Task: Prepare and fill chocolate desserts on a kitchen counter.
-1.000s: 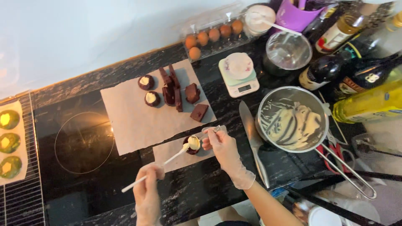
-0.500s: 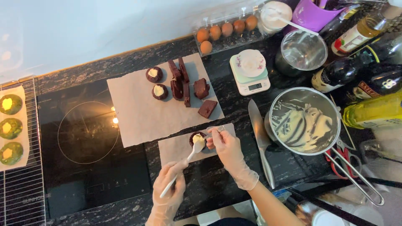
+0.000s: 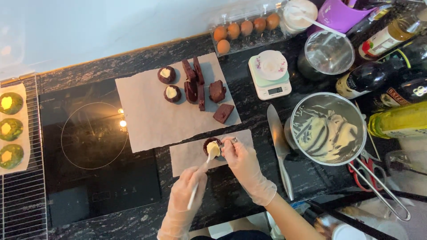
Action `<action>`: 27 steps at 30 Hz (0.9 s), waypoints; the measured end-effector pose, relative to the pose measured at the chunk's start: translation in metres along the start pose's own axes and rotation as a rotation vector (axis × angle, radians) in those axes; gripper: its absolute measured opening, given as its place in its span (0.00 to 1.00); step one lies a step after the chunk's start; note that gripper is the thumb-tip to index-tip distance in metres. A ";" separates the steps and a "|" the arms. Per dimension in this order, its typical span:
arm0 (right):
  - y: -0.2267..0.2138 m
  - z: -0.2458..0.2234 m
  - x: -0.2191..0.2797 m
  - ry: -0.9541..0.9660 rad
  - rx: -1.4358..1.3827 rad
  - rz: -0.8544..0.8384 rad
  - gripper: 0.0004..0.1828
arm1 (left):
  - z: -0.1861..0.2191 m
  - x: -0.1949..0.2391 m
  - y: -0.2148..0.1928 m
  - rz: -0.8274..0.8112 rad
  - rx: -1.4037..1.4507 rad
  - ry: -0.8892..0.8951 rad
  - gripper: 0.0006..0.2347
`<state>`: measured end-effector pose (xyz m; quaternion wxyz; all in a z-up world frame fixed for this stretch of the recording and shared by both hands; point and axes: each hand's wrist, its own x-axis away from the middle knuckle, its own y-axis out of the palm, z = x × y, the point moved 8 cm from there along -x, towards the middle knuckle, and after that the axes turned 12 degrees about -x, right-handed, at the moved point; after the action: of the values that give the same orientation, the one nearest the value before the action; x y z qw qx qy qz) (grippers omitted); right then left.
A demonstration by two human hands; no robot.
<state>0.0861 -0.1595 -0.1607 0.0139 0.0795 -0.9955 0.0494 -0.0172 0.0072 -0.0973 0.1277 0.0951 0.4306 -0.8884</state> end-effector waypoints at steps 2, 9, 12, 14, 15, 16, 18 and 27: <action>0.003 -0.013 0.001 -0.164 0.217 -0.017 0.09 | 0.014 -0.003 0.003 -0.040 -0.070 0.129 0.12; 0.007 -0.033 0.005 -0.314 0.347 0.005 0.08 | 0.011 0.001 0.011 -0.002 -0.122 0.176 0.13; -0.002 -0.039 0.005 -0.369 0.367 0.029 0.07 | -0.001 0.004 0.006 0.070 -0.068 0.085 0.10; -0.012 -0.026 0.000 -0.245 0.372 0.054 0.08 | -0.012 0.004 0.005 0.055 0.000 -0.044 0.08; -0.014 -0.034 -0.001 -0.246 0.372 0.054 0.08 | -0.009 0.003 0.002 0.056 0.000 -0.044 0.08; -0.019 -0.037 -0.003 -0.177 0.249 0.064 0.09 | -0.012 0.003 -0.002 0.071 0.054 -0.115 0.06; -0.025 -0.042 -0.004 -0.106 0.126 0.075 0.10 | -0.015 0.003 -0.006 0.084 0.108 -0.186 0.04; -0.023 -0.035 0.005 0.027 0.041 0.056 0.11 | -0.041 0.006 -0.002 0.046 0.149 -0.416 0.04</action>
<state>0.0852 -0.1790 -0.1231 0.0242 0.0510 -0.9958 0.0715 -0.0211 0.0399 -0.1221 0.2266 -0.0715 0.3261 -0.9150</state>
